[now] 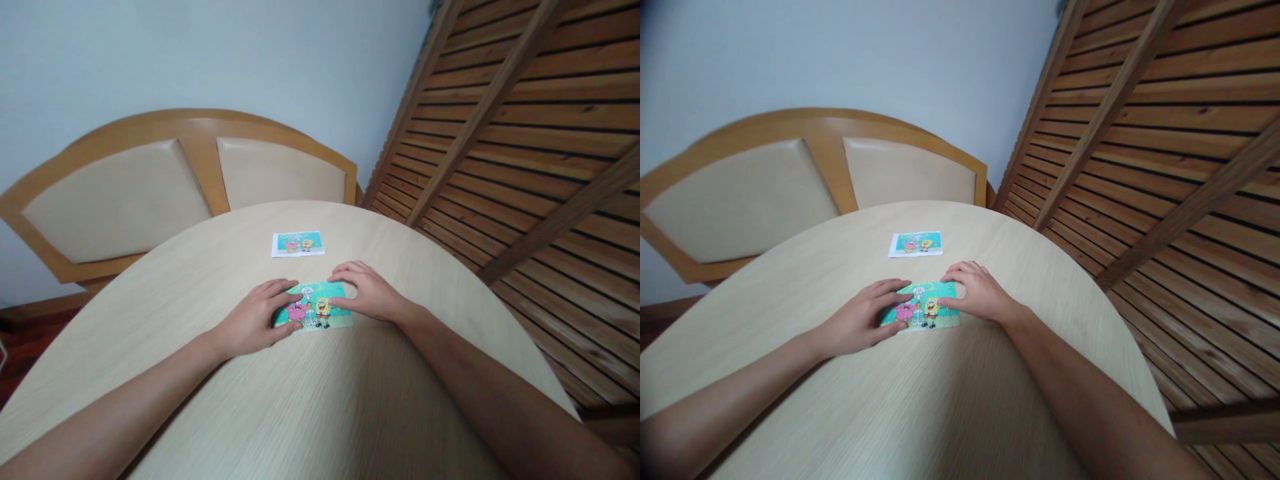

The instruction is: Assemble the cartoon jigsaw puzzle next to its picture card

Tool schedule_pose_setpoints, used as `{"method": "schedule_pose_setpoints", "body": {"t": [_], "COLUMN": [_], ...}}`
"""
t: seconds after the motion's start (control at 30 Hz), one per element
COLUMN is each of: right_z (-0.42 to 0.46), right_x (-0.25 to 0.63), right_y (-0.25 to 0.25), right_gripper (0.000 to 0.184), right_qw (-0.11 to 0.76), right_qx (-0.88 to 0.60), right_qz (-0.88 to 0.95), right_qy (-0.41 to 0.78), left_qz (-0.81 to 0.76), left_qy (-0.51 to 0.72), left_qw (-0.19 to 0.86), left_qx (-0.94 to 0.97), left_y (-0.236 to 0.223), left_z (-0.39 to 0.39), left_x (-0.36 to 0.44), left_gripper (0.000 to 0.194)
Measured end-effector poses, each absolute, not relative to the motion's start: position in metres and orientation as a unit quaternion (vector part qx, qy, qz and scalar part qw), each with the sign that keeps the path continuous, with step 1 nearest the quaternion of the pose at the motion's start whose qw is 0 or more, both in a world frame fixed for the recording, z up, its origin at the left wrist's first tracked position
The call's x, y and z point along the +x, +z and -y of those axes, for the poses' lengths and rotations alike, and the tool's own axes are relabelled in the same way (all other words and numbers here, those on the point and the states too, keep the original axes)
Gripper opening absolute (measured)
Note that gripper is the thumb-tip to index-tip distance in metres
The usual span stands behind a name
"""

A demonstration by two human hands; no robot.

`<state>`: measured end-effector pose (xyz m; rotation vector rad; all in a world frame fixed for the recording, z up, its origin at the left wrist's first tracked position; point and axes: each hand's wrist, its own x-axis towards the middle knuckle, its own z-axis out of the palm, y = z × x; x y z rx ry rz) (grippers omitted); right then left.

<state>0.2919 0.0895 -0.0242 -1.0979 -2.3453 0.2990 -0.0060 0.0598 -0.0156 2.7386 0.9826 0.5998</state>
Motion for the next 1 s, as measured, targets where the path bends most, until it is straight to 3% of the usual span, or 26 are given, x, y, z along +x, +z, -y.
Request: {"method": "schedule_pose_setpoints", "body": {"t": [0.27,0.43,0.63,0.77,1.0], "right_z": [-0.086,-0.082,-0.073,-0.071,-0.074], "right_x": [0.293,0.288,0.275,0.273,0.275], "right_y": [-0.020,-0.016,-0.015,-0.014,-0.015], "right_gripper": [0.051,0.047,0.074,0.073,0.070], "right_qw": [0.244,0.231,0.200,0.195,0.194], "right_qx": [-0.372,-0.351,-0.346,-0.347,-0.345], "right_qz": [0.885,0.899,0.906,0.906,0.908], "right_qy": [0.137,0.127,0.138,0.145,0.140], "left_qz": [-0.330,-0.323,-0.334,-0.337,-0.333], "left_qy": [0.211,0.211,0.203,0.197,0.193], "left_qw": [0.088,0.090,0.087,0.085,0.073], "left_qx": [0.916,0.918,0.916,0.917,0.920], "left_y": [-0.016,-0.015,-0.015,-0.015,-0.013], "left_z": [-0.059,-0.059,-0.058,-0.058,-0.058], "left_x": [-0.006,-0.006,-0.006,-0.006,-0.005], "left_gripper": [0.044,0.044,0.052,0.061,0.053]}}
